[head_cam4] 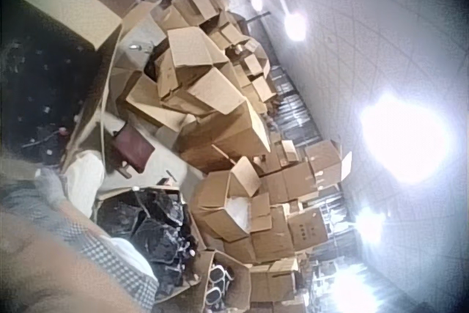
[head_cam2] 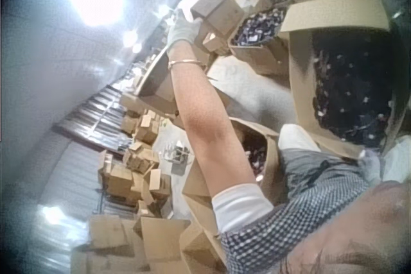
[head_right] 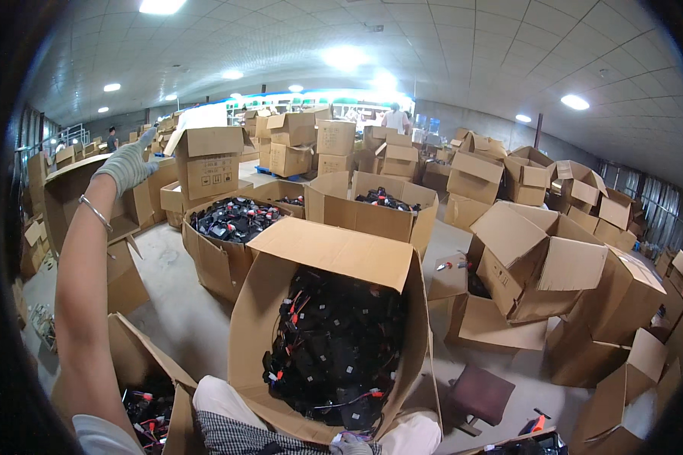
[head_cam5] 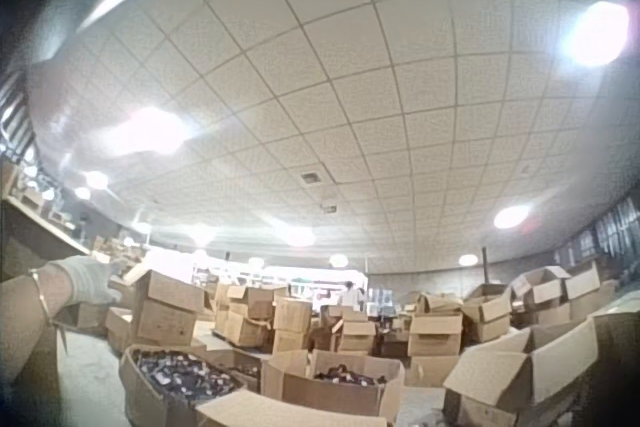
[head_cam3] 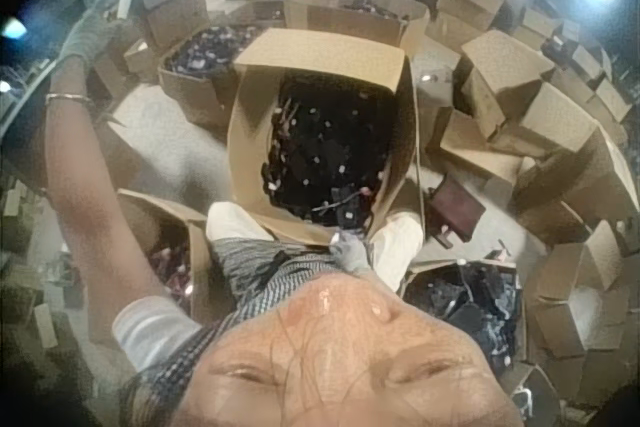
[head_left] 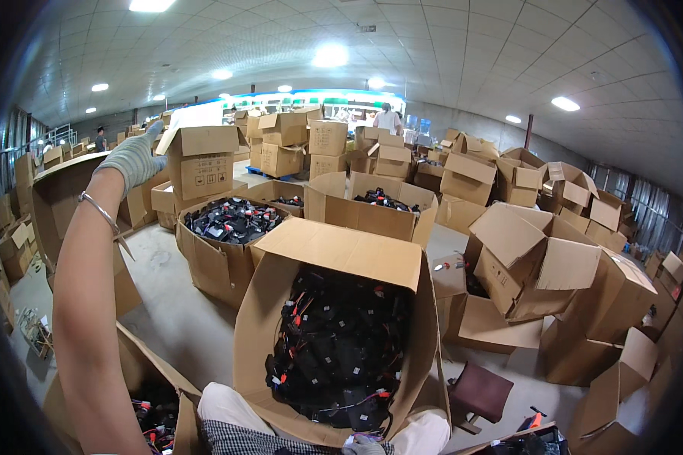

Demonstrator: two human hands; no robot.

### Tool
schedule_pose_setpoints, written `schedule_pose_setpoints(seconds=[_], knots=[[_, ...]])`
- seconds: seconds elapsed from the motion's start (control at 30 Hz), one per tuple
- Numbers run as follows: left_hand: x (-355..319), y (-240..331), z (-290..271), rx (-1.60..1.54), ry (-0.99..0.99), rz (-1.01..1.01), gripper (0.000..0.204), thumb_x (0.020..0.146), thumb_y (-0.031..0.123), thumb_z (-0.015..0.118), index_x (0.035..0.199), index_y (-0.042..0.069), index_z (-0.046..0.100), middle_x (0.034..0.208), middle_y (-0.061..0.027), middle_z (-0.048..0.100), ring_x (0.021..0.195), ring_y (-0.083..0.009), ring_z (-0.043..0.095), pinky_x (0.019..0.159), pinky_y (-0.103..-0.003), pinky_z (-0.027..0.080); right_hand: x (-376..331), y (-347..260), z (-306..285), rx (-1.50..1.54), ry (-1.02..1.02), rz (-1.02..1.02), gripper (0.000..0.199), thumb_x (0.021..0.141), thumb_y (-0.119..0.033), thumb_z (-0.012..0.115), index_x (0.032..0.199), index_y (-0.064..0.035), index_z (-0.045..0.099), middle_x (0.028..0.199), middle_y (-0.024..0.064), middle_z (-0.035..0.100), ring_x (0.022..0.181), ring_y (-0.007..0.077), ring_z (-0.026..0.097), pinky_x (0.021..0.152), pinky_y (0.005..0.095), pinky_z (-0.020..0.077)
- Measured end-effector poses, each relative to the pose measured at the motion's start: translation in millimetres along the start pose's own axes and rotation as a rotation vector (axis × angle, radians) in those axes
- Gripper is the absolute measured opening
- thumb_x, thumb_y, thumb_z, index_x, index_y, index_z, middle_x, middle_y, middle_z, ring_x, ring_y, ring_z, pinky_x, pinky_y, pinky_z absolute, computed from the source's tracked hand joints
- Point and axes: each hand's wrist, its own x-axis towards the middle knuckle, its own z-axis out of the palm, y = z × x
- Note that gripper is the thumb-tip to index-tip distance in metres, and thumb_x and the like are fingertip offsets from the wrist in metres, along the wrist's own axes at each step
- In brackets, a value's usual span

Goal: The person connects wire harness connectors together on digital display units taken from a cardboard box.

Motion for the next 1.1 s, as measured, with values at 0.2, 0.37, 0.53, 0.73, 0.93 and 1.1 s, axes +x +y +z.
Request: schedule_pose_setpoints(seconds=[0.2, 0.37, 0.53, 0.73, 0.93, 1.1], knots=[[10.5, -3.8, 16.2, 0.004, -0.023, -0.002, 0.079, 0.078, 0.027, 0.060, 0.143, 0.013, 0.016, 0.114, -0.0298, 0.054, 0.106, -0.0401, 0.053, 0.095, -0.042, 0.041, 1.7, 2.5, 3.2, 0.005, 0.016, 0.053, 0.016, 0.072, -0.020, 0.052, 0.072, -0.0107, 0.066, 0.081, 0.0066, 0.062, 0.087, 0.0257, 0.056, 0.073, 0.0372, 0.0468], [6.7, -2.6, 7.0, -0.062, 0.253, -0.011, 0.073, 0.079, 0.029, 0.060, 0.140, 0.010, 0.025, 0.104, -0.0276, 0.059, 0.095, -0.0352, 0.059, 0.086, -0.039, 0.046, -0.5, 8.3, 14.7, -0.060, 0.064, -0.076, 0.016, 0.071, -0.019, 0.052, 0.075, -0.0138, 0.066, 0.079, 0.0043, 0.062, 0.090, 0.0240, 0.056, 0.077, 0.0345, 0.0458], [-19.8, 19.7, -22.9, -0.348, -0.027, 0.160, 0.047, 0.080, 0.029, 0.062, 0.120, 0.005, 0.054, 0.088, -0.0125, 0.062, 0.074, -0.0160, 0.058, 0.068, -0.030, 0.050, 3.9, -0.9, 3.7, 0.065, 0.066, 0.013, 0.014, 0.070, -0.020, 0.053, 0.074, -0.0135, 0.065, 0.080, 0.0065, 0.062, 0.087, 0.0249, 0.057, 0.076, 0.0347, 0.0460], [-138.0, 101.9, -53.7, -0.752, -0.028, 0.847, 0.042, 0.074, 0.027, 0.067, 0.110, 0.004, 0.062, 0.091, -0.0092, 0.065, 0.077, -0.0188, 0.063, 0.073, -0.031, 0.051, 0.0, 2.0, -7.2, 0.112, 0.127, 0.096, 0.018, 0.077, -0.025, 0.057, 0.074, -0.0086, 0.064, 0.093, 0.0129, 0.060, 0.089, 0.0312, 0.056, 0.077, 0.0395, 0.0457], [-201.5, 105.9, -86.4, -0.345, 0.362, 1.127, 0.053, 0.066, 0.045, 0.072, 0.100, 0.004, 0.067, 0.077, -0.0048, 0.064, 0.067, -0.0227, 0.062, 0.070, -0.035, 0.052, 6.2, -9.4, -16.2, 0.246, 0.014, 0.077, 0.018, 0.077, -0.024, 0.056, 0.074, -0.0085, 0.064, 0.089, 0.0138, 0.060, 0.085, 0.0312, 0.057, 0.076, 0.0397, 0.0454], [-213.0, 103.1, -86.9, -0.642, 0.462, 1.031, 0.042, 0.071, 0.048, 0.066, 0.085, 0.009, 0.068, 0.077, -0.0016, 0.064, 0.068, -0.0200, 0.062, 0.068, -0.034, 0.052, 7.4, -8.7, -13.7, 0.139, 0.095, 0.010, 0.019, 0.077, -0.023, 0.052, 0.069, -0.0101, 0.063, 0.081, 0.0121, 0.060, 0.081, 0.0297, 0.057, 0.072, 0.0397, 0.0456]])
